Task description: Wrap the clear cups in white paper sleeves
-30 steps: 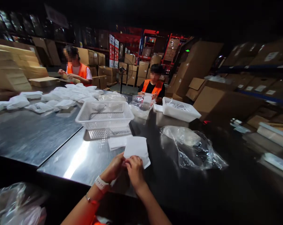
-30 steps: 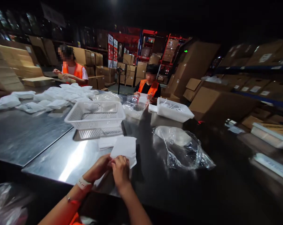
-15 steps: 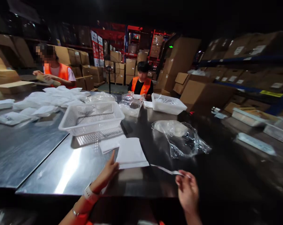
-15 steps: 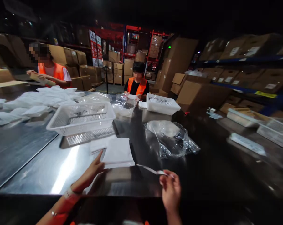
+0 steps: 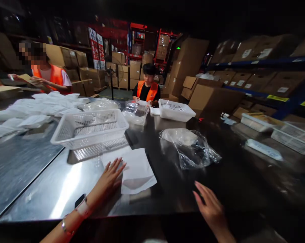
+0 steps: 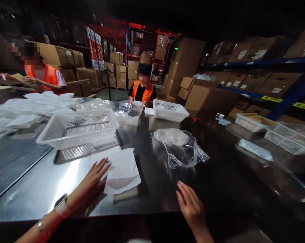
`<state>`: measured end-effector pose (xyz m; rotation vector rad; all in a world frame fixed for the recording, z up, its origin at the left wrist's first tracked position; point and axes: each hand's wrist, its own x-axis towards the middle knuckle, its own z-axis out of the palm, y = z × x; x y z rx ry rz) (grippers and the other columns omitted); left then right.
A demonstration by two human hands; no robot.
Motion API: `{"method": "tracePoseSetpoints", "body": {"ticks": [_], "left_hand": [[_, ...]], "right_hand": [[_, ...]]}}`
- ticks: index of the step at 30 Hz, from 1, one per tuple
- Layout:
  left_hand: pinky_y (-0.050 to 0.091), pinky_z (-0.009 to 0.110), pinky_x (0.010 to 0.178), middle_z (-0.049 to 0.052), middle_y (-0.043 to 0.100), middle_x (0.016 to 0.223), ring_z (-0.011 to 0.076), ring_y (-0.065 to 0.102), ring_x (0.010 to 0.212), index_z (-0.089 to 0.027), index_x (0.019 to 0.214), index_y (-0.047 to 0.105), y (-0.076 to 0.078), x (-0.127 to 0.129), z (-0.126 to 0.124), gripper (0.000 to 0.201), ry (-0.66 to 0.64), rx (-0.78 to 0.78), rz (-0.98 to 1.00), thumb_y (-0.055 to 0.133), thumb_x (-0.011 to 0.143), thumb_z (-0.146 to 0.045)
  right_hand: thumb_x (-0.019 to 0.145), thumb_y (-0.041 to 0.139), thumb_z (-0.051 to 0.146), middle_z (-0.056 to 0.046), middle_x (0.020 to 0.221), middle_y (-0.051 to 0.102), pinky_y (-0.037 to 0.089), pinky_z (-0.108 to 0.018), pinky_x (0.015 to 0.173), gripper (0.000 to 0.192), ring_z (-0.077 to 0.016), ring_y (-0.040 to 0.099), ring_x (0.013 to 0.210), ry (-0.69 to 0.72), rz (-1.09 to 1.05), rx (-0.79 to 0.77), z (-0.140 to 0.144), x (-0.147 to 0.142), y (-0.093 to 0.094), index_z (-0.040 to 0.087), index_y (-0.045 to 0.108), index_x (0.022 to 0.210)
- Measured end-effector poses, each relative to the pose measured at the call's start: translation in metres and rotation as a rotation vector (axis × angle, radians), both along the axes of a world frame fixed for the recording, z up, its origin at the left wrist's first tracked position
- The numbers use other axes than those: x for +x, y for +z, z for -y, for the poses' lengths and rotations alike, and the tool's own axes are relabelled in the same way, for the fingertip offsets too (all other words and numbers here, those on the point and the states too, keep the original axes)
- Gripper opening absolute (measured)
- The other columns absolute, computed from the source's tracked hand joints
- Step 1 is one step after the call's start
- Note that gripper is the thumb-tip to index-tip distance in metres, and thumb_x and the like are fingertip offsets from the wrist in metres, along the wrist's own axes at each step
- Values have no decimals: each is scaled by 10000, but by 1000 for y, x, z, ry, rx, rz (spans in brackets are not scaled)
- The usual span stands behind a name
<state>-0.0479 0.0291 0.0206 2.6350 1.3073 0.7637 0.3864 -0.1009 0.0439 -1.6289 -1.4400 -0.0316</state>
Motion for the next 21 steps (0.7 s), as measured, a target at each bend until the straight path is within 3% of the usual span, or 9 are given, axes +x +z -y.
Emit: {"method": "tracePoseSetpoints", "body": {"ticks": [3, 5, 8, 11, 14, 15, 18, 21], "left_hand": [[288, 576, 1227, 53, 363, 1634, 294, 355, 1499, -268, 1526, 432, 7, 20, 2, 840, -112, 68, -145, 454, 747, 45], [308, 572, 1224, 45, 364, 1632, 278, 370, 1494, -303, 1528, 424, 1, 27, 7, 883, -148, 117, -185, 443, 734, 82], [361, 566, 1199, 26, 512, 1541, 265, 461, 1440, -342, 1436, 546, -14, 26, 14, 729, -209, 128, -180, 457, 829, 51], [438, 518, 1146, 11, 718, 1309, 262, 603, 1312, -330, 1242, 702, -26, 18, 22, 466, -240, -6, -13, 507, 899, -82], [531, 440, 1012, 57, 795, 1103, 258, 714, 1105, -283, 1061, 768, -28, 17, 37, 276, -145, -199, 329, 523, 936, -264], [558, 411, 939, 68, 803, 1022, 253, 734, 1006, -266, 992, 774, -25, 20, 43, 278, -88, -269, 446, 512, 953, -348], [551, 325, 680, 53, 739, 730, 217, 676, 701, -227, 736, 704, -14, 37, 60, 531, 138, -464, 685, 431, 963, -621], [453, 294, 541, 11, 593, 552, 185, 549, 543, -241, 582, 538, -5, 56, 69, 666, 328, -501, 770, 365, 889, -806]], "right_hand": [[882, 603, 222, -127, 1297, 698, 462, -514, 1095, 310, -280, 600, 1293, 561, 316, -111, -83, -50, 9, 282, 754, 1146], [886, 579, 169, -119, 1329, 680, 421, -522, 1120, 320, -263, 555, 1343, 848, 451, -140, -123, -81, 12, 273, 754, 1134], [969, 485, 232, -91, 1157, 765, 432, -482, 1089, 296, -205, 648, 1218, 1059, 407, -149, -144, -105, 7, 276, 776, 997], [984, 439, 309, -63, 972, 802, 485, -428, 1006, 349, -185, 725, 1040, 1056, 249, -198, -130, -106, -2, 272, 781, 929], [952, 484, 416, -78, 882, 800, 529, -415, 904, 356, -225, 744, 914, 934, 66, -288, -106, -103, -9, 251, 789, 871], [939, 502, 473, -84, 850, 794, 539, -404, 855, 380, -235, 740, 865, 852, -34, -341, -98, -104, -11, 242, 787, 840], [897, 493, 662, -71, 677, 724, 514, -334, 662, 550, -223, 672, 664, 586, -334, -435, -78, -115, -18, 214, 714, 667], [897, 401, 769, -6, 495, 533, 387, -272, 511, 680, -157, 507, 493, 386, -445, -327, -68, -130, -24, 213, 522, 526]]}}
